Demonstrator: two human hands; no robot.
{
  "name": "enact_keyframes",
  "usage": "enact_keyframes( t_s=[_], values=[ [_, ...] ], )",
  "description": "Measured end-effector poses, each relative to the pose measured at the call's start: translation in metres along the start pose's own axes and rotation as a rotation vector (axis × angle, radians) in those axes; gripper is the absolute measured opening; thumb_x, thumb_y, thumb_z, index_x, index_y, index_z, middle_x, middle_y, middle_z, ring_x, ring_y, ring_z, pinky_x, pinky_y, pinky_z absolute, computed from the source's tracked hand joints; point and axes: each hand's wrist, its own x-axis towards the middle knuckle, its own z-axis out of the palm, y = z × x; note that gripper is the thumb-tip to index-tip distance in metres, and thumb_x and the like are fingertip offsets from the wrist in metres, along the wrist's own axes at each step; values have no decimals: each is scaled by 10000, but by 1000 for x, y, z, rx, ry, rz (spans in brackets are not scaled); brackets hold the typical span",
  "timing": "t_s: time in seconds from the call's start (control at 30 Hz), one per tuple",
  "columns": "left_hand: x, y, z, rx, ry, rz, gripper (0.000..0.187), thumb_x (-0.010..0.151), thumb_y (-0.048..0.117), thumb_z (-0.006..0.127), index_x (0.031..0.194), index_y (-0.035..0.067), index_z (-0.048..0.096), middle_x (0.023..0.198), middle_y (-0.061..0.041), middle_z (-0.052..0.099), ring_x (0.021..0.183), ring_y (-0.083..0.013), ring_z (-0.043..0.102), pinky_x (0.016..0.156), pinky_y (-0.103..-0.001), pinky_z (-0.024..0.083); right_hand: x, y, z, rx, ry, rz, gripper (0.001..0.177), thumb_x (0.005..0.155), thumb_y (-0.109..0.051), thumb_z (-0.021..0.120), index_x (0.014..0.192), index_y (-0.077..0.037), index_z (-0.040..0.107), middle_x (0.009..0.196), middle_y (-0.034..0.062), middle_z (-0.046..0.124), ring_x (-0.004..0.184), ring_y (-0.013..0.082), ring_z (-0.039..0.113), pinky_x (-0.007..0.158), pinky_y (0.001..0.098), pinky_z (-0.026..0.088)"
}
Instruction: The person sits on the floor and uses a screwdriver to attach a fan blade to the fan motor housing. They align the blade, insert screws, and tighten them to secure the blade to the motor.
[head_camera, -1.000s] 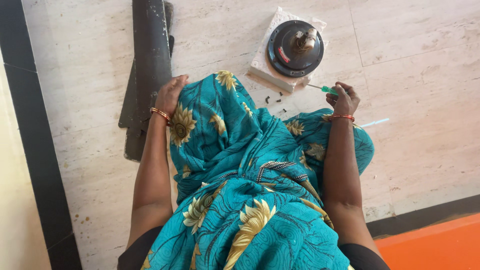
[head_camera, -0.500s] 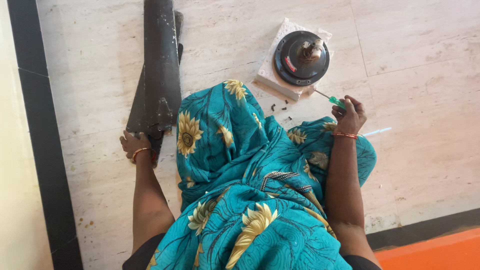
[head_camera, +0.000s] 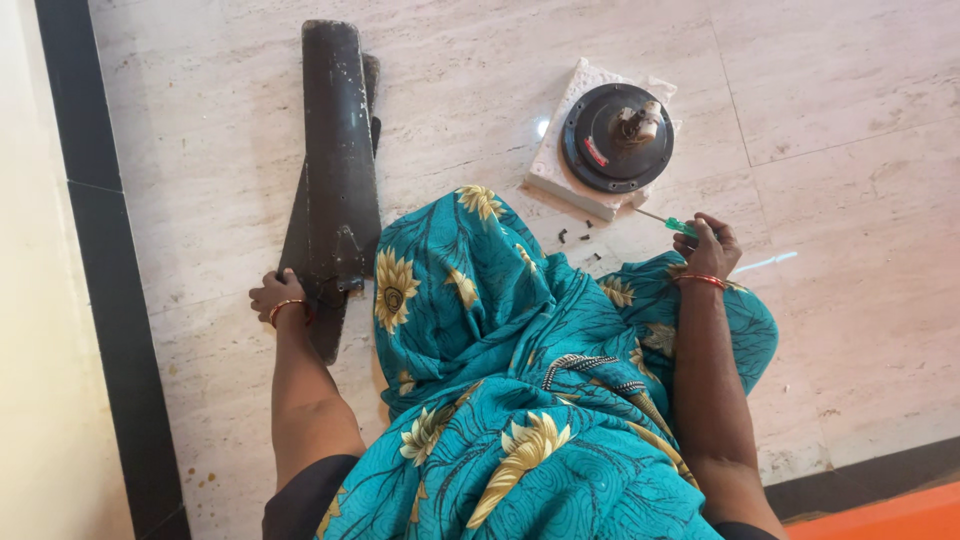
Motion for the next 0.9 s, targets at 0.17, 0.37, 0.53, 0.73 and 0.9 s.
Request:
enact_keyframes(
  t_s=[0.17,0.37,0.53,0.73,0.9],
  values=[
    [20,5,-4,-146,-43,-42,590,868,640,716,1142,118,686,1245,-160,596,1170,-370,570,951,-560,475,-2,3,0,-66,9,-7,130,995,-63,663,1106,5,668,910,114,722,632,166,705,525,258,582],
    [34,-2,1,-411,15,110,619,809,587,873,957,23,668,914,-139,690,856,-321,677,825,-439,540,2,8,1,-88,-7,-10,125,1001,-70,660,1102,3,669,901,111,711,625,168,695,531,266,592],
    [33,-3,5,-594,148,170,509,810,462,904,890,48,618,859,-96,668,756,-269,629,747,-414,535,4,11,-2,-88,-16,-9,125,997,-67,664,1103,0,671,905,114,716,618,175,693,522,270,583],
    [26,-3,0,-618,326,275,443,841,370,917,885,58,606,830,-84,657,727,-256,610,708,-414,512,6,15,-3,-67,-27,-2,120,1001,-67,676,1102,-2,672,905,114,714,621,174,696,523,267,583],
    [14,1,-12,-661,369,335,414,877,341,908,883,66,599,803,-71,639,696,-247,590,682,-404,501,7,14,-4,-65,-31,1,121,995,-74,679,1098,-11,674,898,110,718,615,171,698,521,269,587]
  ],
)
